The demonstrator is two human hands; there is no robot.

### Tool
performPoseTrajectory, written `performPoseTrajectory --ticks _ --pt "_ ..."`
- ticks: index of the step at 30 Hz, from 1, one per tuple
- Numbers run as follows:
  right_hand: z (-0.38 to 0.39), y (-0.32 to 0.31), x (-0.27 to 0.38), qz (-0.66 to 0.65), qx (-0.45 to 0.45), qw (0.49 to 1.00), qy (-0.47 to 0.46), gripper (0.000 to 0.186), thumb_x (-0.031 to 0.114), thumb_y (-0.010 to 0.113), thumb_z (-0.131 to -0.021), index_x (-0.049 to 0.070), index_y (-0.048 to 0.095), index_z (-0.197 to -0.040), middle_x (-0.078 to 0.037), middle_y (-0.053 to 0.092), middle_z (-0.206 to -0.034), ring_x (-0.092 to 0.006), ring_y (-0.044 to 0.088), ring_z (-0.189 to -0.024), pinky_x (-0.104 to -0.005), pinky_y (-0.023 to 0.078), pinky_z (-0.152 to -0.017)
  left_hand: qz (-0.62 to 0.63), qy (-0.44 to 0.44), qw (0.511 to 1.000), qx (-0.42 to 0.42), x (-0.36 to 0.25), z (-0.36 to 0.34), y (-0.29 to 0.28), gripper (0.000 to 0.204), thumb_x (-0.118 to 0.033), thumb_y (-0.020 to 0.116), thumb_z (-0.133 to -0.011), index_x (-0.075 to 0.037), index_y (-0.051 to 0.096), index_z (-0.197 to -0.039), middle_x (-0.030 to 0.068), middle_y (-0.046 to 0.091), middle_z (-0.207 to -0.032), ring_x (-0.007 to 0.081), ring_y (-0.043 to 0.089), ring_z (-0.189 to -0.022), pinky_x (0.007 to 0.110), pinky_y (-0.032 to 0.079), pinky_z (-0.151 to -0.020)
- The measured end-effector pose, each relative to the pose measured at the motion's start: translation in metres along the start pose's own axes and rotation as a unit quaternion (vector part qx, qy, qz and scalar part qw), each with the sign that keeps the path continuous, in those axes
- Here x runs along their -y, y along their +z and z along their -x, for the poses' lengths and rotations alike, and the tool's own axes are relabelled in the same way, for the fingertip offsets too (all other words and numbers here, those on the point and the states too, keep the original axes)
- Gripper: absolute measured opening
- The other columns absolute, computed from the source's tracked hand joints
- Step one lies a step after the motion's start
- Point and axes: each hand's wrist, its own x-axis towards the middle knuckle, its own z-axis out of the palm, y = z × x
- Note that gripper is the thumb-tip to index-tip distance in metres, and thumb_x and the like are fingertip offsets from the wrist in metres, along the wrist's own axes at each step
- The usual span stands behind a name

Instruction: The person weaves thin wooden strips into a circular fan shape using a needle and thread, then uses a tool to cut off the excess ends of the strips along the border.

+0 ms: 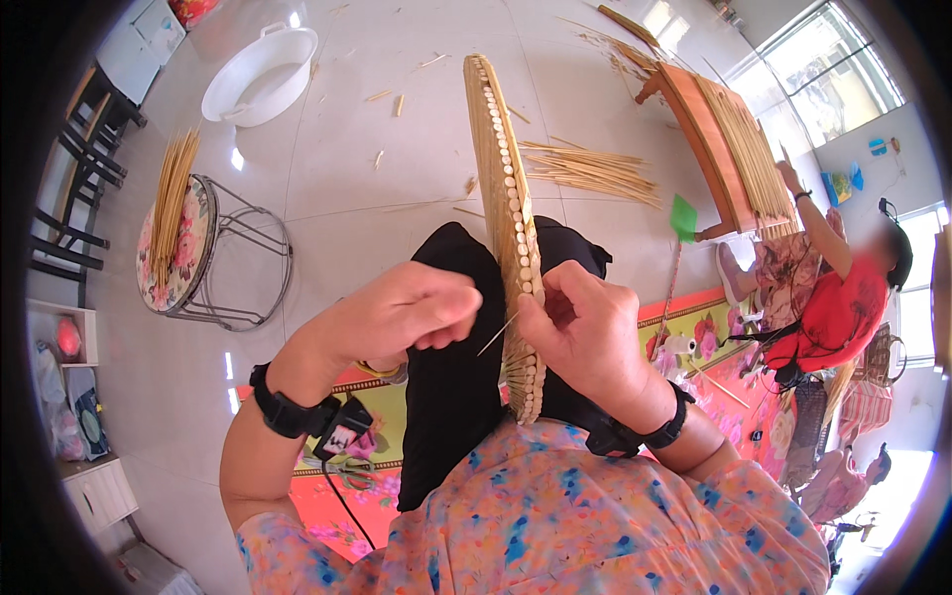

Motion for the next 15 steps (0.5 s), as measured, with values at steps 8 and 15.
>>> performPoseTrajectory --ticks 8,15 --pt "0.004 0.003 0.004 0.047 -0.013 0.999 -0.017 0.025 0.015 0.075 -0.079 0.002 0.054 -0.074 -0.011 0.059 -0.061 -0.0238 0.06 -0.049 -0.0335 0.048 -0.046 -0.08 0.045 0.996 -0.012 0.01 -0.023 0.024 0.028 -0.018 0.058 -0.094 0.002 0.056 -0.075 0.0028 0.046 -0.058 0.0084 0.039 -0.056 0.028 0.035 -0.051" --pt "0.005 0.002 -0.002 0.022 -0.014 1.0 0.005 0.026 0.016 0.078 -0.076 0.002 0.056 -0.073 -0.01 0.061 -0.059 -0.0211 0.062 -0.049 -0.0313 0.049 -0.046 -0.213 0.103 0.971 -0.039 0.019 -0.006 0.026 0.032 -0.018 0.06 -0.091 0.002 0.049 -0.068 0.0093 0.04 -0.053 0.0119 0.042 -0.048 0.033 0.034 -0.047"
